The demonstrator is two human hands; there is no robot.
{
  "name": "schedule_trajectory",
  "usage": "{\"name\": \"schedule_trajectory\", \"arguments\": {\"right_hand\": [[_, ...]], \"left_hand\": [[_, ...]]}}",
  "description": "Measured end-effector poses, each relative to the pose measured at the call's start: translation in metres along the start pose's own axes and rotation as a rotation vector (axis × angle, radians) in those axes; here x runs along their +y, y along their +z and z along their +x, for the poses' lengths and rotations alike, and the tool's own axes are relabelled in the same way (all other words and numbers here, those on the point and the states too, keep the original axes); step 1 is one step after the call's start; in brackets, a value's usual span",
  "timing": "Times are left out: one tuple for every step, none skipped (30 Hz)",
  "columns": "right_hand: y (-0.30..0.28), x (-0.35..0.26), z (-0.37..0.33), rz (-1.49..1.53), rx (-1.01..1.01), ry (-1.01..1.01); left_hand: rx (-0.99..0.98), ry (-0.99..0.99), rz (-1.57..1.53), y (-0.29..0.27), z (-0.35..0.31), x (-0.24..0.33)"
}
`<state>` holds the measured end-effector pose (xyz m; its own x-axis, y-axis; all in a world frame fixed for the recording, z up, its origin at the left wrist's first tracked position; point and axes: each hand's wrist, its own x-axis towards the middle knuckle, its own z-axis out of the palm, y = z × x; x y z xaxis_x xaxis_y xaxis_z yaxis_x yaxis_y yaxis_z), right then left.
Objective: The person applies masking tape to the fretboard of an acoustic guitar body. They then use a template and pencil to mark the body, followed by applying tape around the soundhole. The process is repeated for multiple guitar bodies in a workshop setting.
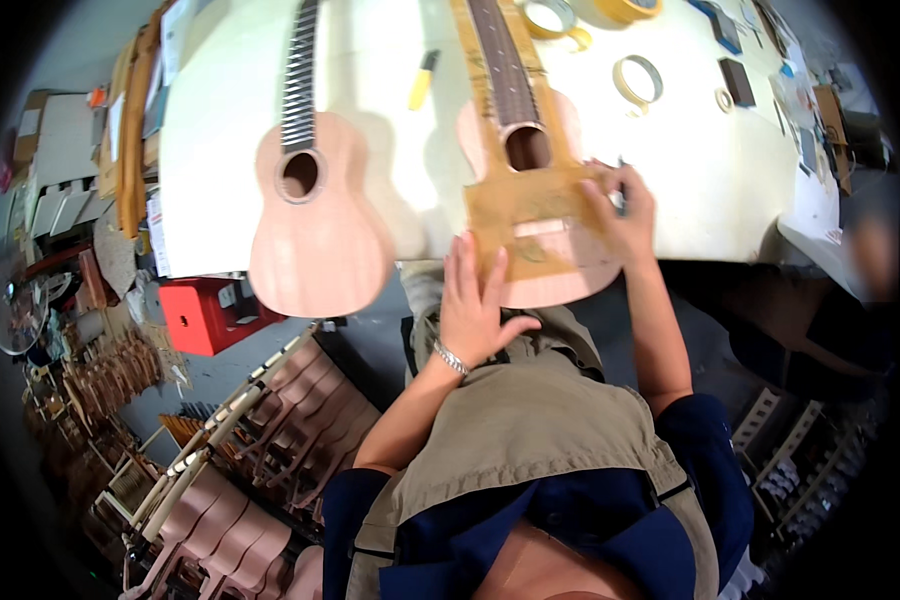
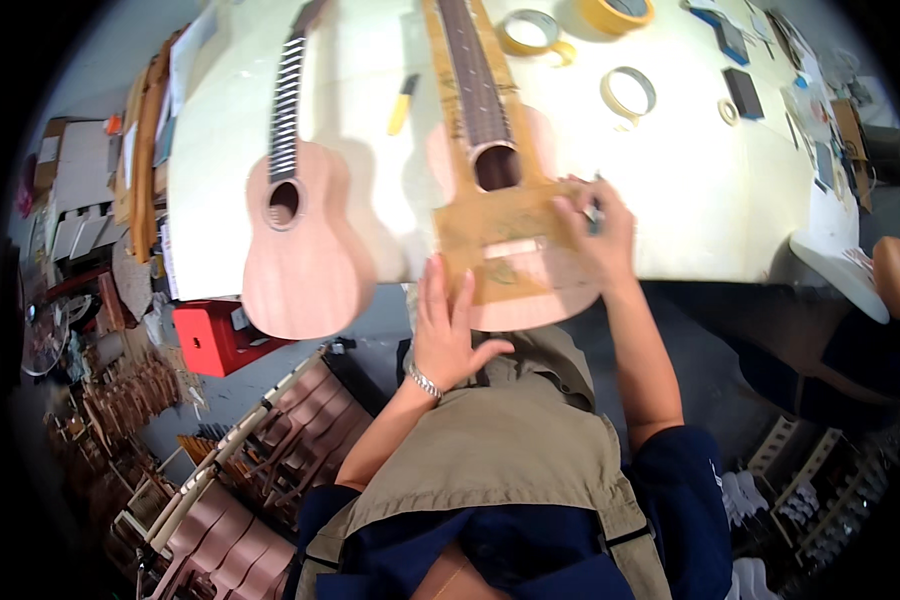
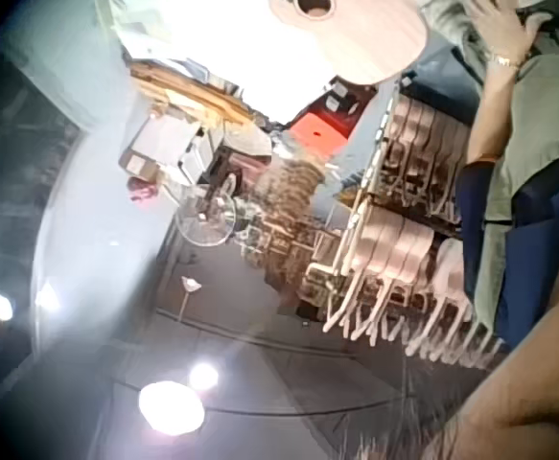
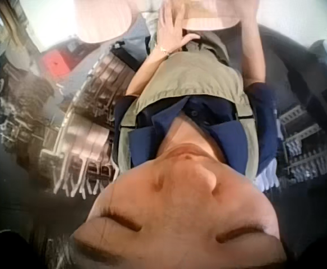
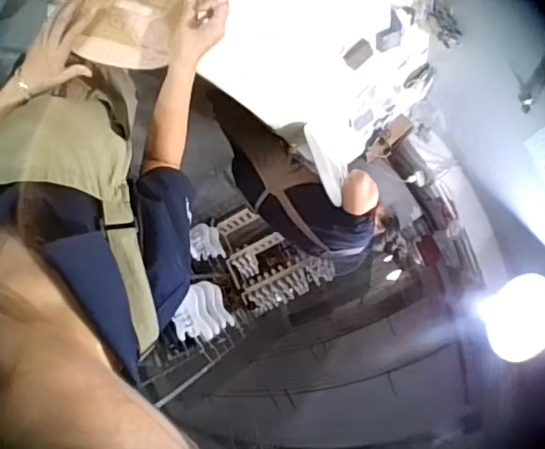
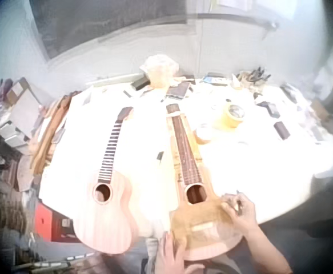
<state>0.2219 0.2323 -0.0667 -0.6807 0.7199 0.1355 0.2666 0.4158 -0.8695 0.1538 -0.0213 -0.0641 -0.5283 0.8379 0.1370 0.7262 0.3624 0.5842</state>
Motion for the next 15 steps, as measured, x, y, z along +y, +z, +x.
{"name": "schedule_trajectory", "arguments": {"right_hand": [[0.002, -0.002, 0.001, 0.142, 0.042, 0.000], [0.001, -0.018, 0.004, 0.377, 0.041, 0.105], [-0.002, -0.039, 0.010, 0.611, 0.033, 0.210], [-0.002, -0.048, 0.011, 0.623, 0.028, 0.238], [0.000, -0.060, 0.012, 0.634, 0.024, 0.274], [0.017, -0.090, 0.012, 0.716, 0.036, 0.303], [0.034, -0.084, 0.008, 0.678, 0.022, 0.249], [0.058, -0.107, 0.006, 0.536, 0.034, 0.324], [0.087, -0.135, 0.004, 0.397, 0.050, 0.400], [0.120, -0.134, 0.004, 0.578, 0.055, 0.330], [0.155, -0.119, 0.001, 0.760, 0.059, 0.260], [0.187, -0.105, -0.001, 0.772, 0.070, 0.240], [0.210, -0.100, -0.001, 0.783, 0.079, 0.229], [0.225, -0.111, 0.000, 0.636, 0.114, 0.224], [0.236, -0.125, 0.003, 0.488, 0.148, 0.218]], "left_hand": [[-0.088, -0.004, 0.008, -0.015, -0.001, -0.005], [-0.154, -0.004, 0.014, -0.038, -0.001, -0.016], [0.017, 0.028, 0.028, -0.058, -0.005, -0.036], [0.116, -0.012, 0.099, -0.077, -0.012, -0.062], [0.140, -0.031, 0.241, -0.107, -0.016, -0.089], [0.221, -0.123, 0.244, -0.125, -0.024, -0.119], [0.307, -0.216, 0.275, -0.144, -0.029, -0.142], [0.309, -0.288, 0.245, -0.154, -0.040, -0.168], [0.318, -0.305, 0.179, -0.158, -0.051, -0.192], [0.292, -0.293, 0.050, -0.159, -0.055, -0.204], [0.255, -0.280, -0.075, -0.159, -0.058, -0.211], [0.207, -0.259, -0.196, -0.153, -0.062, -0.216], [0.168, -0.175, -0.174, -0.156, -0.060, -0.209], [0.166, -0.168, -0.198, -0.154, -0.062, -0.207], [0.164, -0.161, -0.223, -0.152, -0.064, -0.206]]}}
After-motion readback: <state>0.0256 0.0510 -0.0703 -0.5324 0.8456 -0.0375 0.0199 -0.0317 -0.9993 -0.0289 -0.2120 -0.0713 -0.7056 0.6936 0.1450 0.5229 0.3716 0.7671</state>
